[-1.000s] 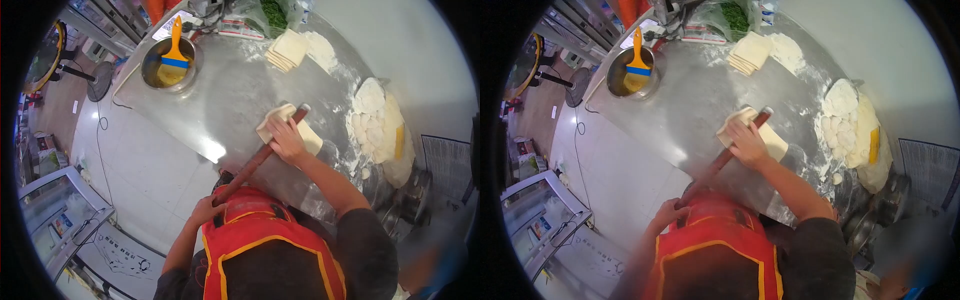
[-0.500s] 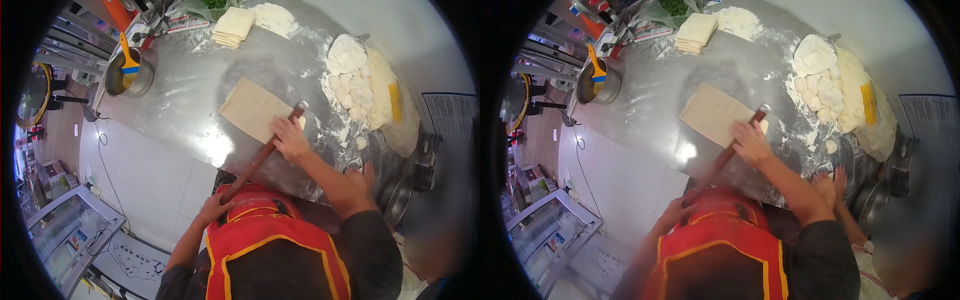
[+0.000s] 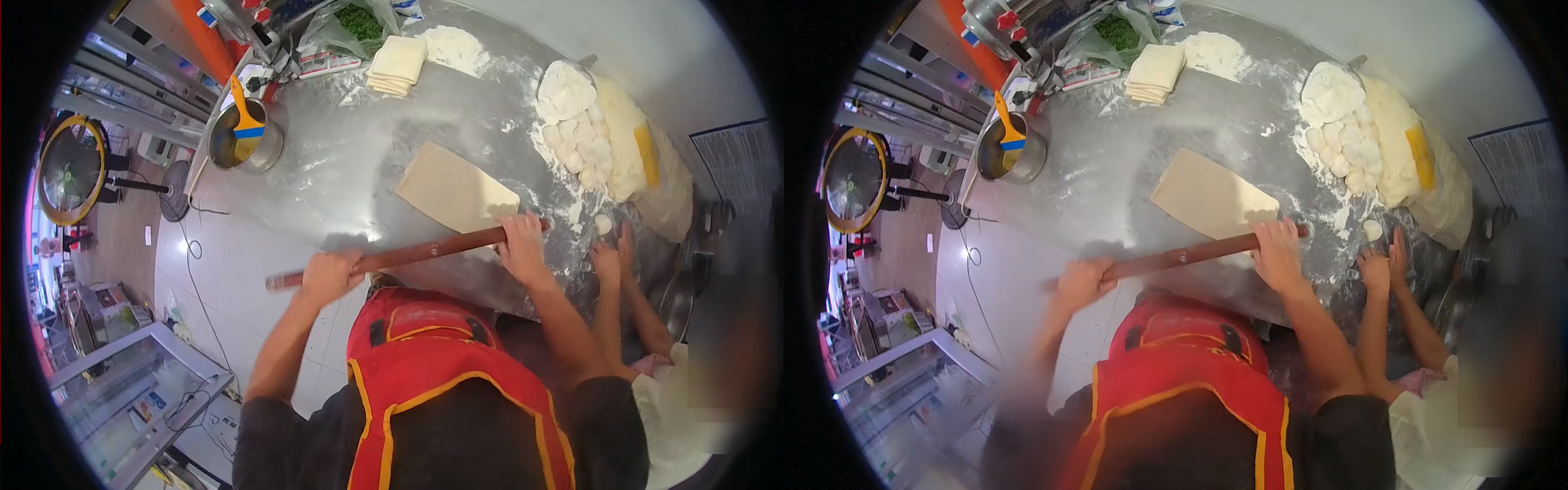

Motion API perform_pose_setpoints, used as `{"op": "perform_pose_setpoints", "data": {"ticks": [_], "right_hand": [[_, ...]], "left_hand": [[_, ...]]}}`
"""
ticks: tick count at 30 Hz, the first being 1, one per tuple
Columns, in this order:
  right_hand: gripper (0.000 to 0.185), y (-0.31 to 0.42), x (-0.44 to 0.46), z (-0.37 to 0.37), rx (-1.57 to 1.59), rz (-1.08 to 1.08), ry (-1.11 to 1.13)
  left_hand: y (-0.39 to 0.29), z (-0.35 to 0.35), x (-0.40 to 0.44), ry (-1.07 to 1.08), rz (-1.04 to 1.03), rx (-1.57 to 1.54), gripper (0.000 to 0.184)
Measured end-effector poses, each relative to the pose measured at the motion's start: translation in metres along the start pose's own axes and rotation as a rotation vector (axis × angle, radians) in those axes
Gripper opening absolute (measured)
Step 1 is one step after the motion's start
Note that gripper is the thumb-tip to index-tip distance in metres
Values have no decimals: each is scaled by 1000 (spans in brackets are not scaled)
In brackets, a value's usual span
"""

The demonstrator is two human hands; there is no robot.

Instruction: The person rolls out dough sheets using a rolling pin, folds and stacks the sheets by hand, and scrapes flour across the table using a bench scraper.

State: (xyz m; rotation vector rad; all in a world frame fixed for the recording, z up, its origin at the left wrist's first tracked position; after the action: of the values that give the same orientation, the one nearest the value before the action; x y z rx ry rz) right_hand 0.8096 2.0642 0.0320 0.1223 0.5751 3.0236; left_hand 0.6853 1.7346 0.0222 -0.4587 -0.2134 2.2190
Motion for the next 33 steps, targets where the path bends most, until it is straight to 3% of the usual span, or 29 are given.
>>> {"op": "perform_pose_setpoints", "data": {"ticks": [7, 13, 14, 17, 20, 24, 29, 31, 33], "right_hand": [[36, 17, -72, -11, 31, -397, -214], [55, -3, -62, -31, -114, -438, -262], [61, -14, -63, -51, -60, -559, -187], [60, -41, -33, -42, -198, -570, -279], [57, -94, 16, -20, -298, -566, -305], [56, -136, 54, -6, -315, -546, -386], [60, -53, -25, -39, -119, -551, -176], [62, -5, -71, -53, -123, -452, -275], [58, 9, -86, -54, -168, -471, -239]], "left_hand": [[11, 54, 122, -324, -436, 180, 31], [52, 33, 167, -355, -281, -96, 41], [58, 17, 172, -331, -255, 108, 55], [48, 14, 199, -431, -161, 168, 63], [34, 34, 256, -518, -125, 371, 66], [25, 54, 312, -603, -118, 410, 65], [51, 7, 206, -314, -138, 252, 62], [64, -14, 141, -331, -157, 146, 63], [62, -8, 122, -323, -182, 209, 64]]}}
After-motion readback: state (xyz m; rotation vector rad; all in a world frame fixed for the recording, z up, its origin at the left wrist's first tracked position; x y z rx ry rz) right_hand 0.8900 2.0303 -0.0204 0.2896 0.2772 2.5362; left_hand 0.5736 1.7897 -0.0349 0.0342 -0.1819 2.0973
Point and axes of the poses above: each hand's wrist, its own x-axis towards the middle knuckle, its own z-axis out of the back of the hand, y = z × x, the point moved 5 cm from there along x, towards the middle knuckle, and after that the axes turned 5 degrees about x, right-handed, at the moved point
